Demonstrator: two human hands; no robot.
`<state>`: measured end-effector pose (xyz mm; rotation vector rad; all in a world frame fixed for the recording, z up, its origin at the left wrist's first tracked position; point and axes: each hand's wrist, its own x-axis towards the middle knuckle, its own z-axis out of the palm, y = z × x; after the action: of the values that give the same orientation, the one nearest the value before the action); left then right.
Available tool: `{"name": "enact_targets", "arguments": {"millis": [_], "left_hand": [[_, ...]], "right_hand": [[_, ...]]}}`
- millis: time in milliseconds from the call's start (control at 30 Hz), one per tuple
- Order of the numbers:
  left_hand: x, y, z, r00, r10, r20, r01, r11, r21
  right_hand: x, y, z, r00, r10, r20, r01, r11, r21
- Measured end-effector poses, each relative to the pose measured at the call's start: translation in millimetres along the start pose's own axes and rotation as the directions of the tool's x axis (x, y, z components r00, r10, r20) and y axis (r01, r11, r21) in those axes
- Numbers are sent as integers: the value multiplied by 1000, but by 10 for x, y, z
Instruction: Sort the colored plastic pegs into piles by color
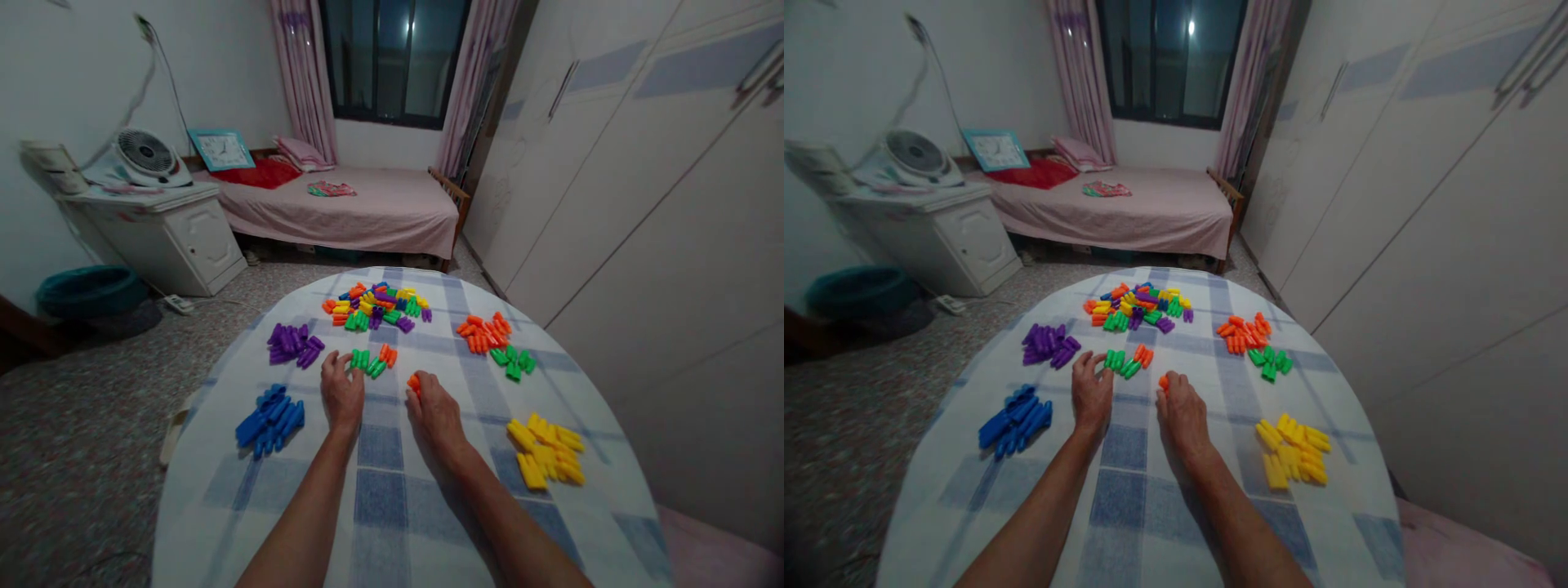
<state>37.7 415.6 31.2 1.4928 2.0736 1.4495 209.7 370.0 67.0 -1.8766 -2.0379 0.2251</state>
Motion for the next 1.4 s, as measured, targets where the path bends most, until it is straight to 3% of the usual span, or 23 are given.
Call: {"name": "enact_targets", "arguments": {"millis": [167, 267, 433, 633, 900, 1100, 1267, 1400], "left_hand": [[-3, -21, -8, 1000, 6, 4, -6, 1000, -6], [-3, -21, -14, 1000, -1, 10, 1, 1000, 2], [-3, -1, -16, 1000, -2, 6, 2, 1000, 10], [-5, 9, -14, 1000, 5, 14, -5, 1000, 14], [-14, 3, 1, 1000, -4, 28, 3, 999, 35], [-16, 30, -12, 999, -13, 32, 12, 999, 38], [-9, 49, -33, 999, -14, 40, 12, 999, 40], [-5, 50, -33, 999, -20, 28, 19, 999, 30]], "right_hand": [[388, 276, -271, 986, 122, 112, -138, 979, 151], [687, 485, -460, 986, 166, 3, -166, 986, -17], [1124, 727, -635, 965, 179, -193, -232, 924, -304], [1480, 1013, -543, 974, 45, -221, -147, 870, -470], [1528, 1297, -298, 999, 31, -16, -34, 879, -476], [1468, 1125, -286, 989, -31, -144, -39, 887, -460], [1169, 597, -165, 986, -70, -152, 38, 978, -207], [792, 220, -73, 984, -135, -113, 136, 991, 1]]}}
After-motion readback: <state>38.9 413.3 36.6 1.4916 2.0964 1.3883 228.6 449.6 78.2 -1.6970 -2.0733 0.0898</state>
